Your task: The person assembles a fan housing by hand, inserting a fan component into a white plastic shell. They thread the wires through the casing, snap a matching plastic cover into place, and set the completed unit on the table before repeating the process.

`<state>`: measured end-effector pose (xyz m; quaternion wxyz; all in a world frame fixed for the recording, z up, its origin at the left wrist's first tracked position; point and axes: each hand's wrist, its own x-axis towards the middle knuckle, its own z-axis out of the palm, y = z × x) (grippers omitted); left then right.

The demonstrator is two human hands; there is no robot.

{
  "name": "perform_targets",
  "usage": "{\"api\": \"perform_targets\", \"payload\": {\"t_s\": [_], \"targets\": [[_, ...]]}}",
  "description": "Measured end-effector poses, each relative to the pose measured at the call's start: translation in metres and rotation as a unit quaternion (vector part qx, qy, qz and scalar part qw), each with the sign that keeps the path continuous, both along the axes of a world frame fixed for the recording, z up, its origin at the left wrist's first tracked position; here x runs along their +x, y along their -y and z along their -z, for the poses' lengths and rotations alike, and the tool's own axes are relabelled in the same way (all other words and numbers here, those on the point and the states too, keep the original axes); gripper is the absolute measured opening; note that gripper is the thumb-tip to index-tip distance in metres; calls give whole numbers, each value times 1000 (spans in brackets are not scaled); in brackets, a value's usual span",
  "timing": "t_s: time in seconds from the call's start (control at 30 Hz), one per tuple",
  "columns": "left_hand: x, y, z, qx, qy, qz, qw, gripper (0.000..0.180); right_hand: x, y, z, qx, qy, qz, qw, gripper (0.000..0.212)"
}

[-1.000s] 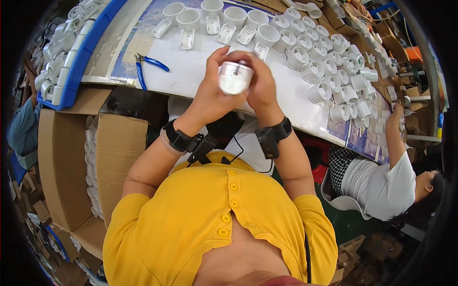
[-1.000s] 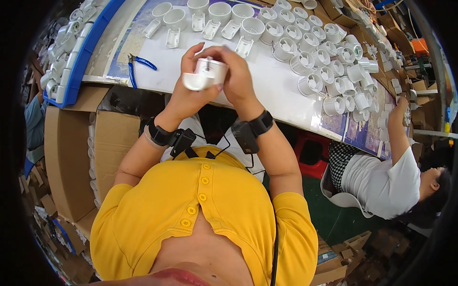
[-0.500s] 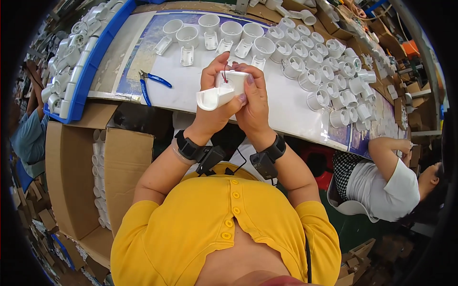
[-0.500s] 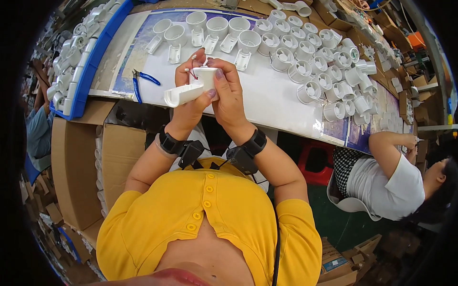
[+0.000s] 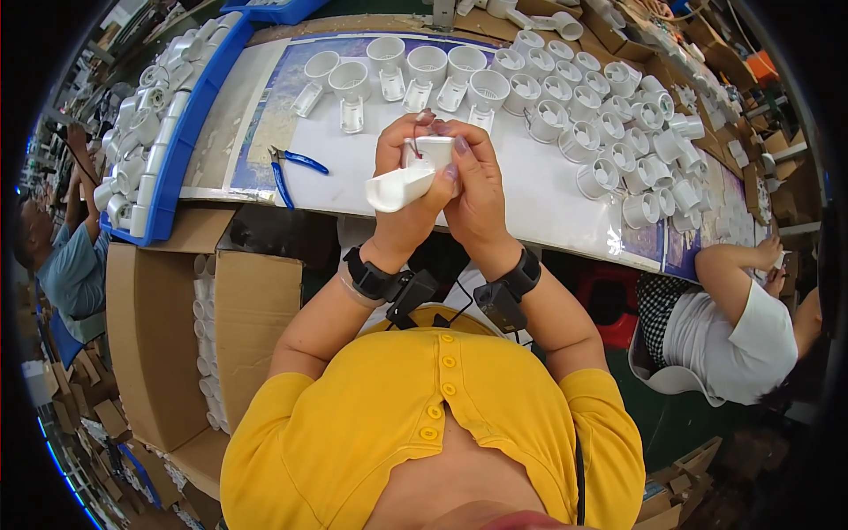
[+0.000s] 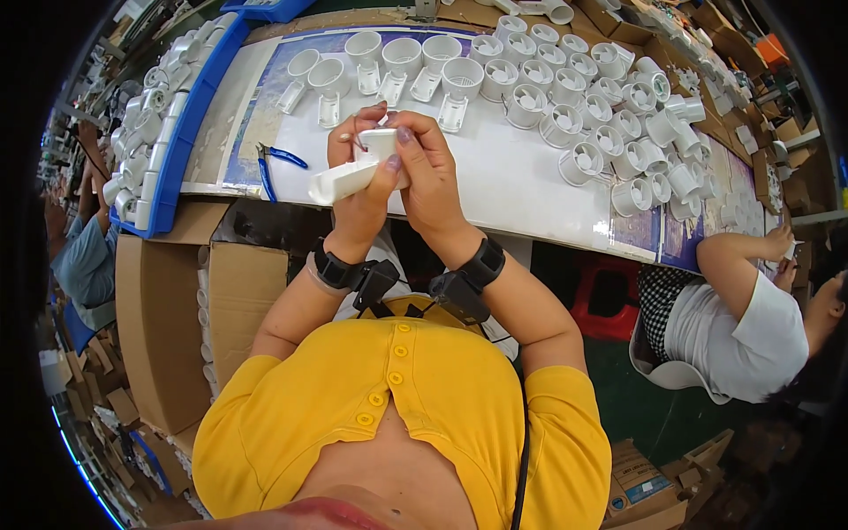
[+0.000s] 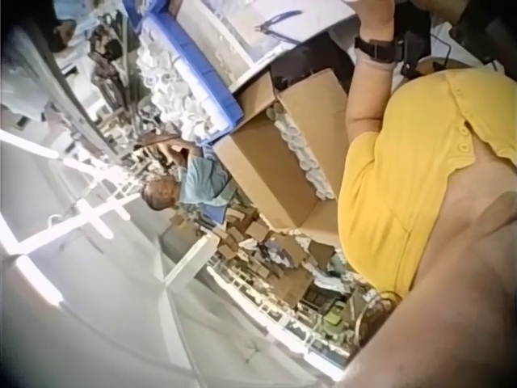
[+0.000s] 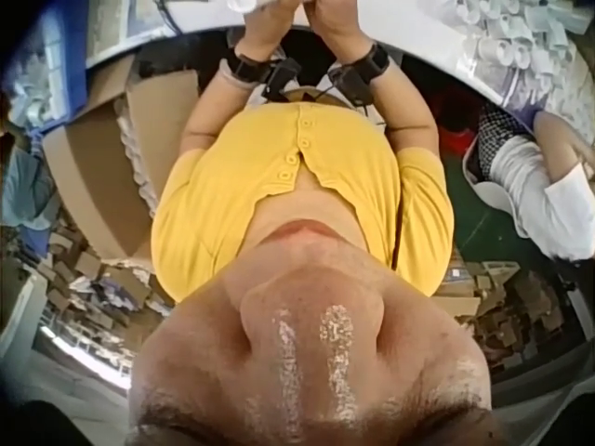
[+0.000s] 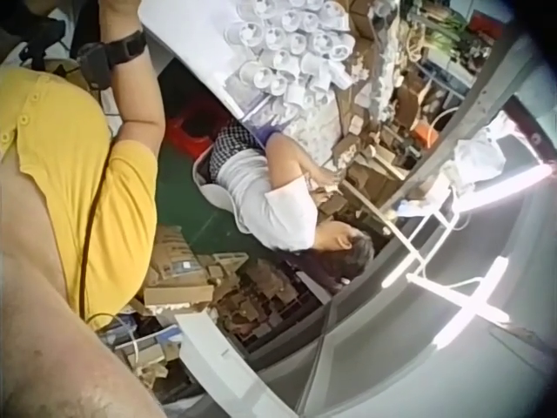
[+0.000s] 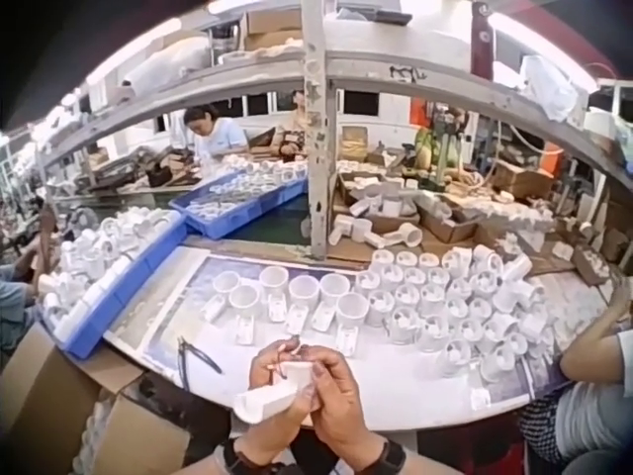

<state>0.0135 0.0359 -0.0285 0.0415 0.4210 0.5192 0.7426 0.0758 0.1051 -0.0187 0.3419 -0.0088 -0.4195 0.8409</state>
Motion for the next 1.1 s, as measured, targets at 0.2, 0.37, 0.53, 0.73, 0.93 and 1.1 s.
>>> {"api": "perform_targets", "payload": {"t_s": [0.2,0.37,0.53,0.73,0.93,1.1], "targets": [[-9,2,-21,-151,-215,-47,964,51,5,-13,-4,-155,-8,-77,985,21],[2,0,-22,87,183,153,967,36,4,-9,-14,-226,-37,-111,967,23],[4,-5,-25,132,173,155,964,29,-4,6,-20,-144,-36,-31,988,24],[4,-8,-16,129,145,92,977,29,-12,-1,-1,-59,-53,-13,997,29],[-6,-4,-18,68,239,106,963,33,-1,-22,4,113,-1,-35,993,48],[-3,2,-25,56,261,146,952,45,6,-43,15,257,75,-56,962,74]]}}
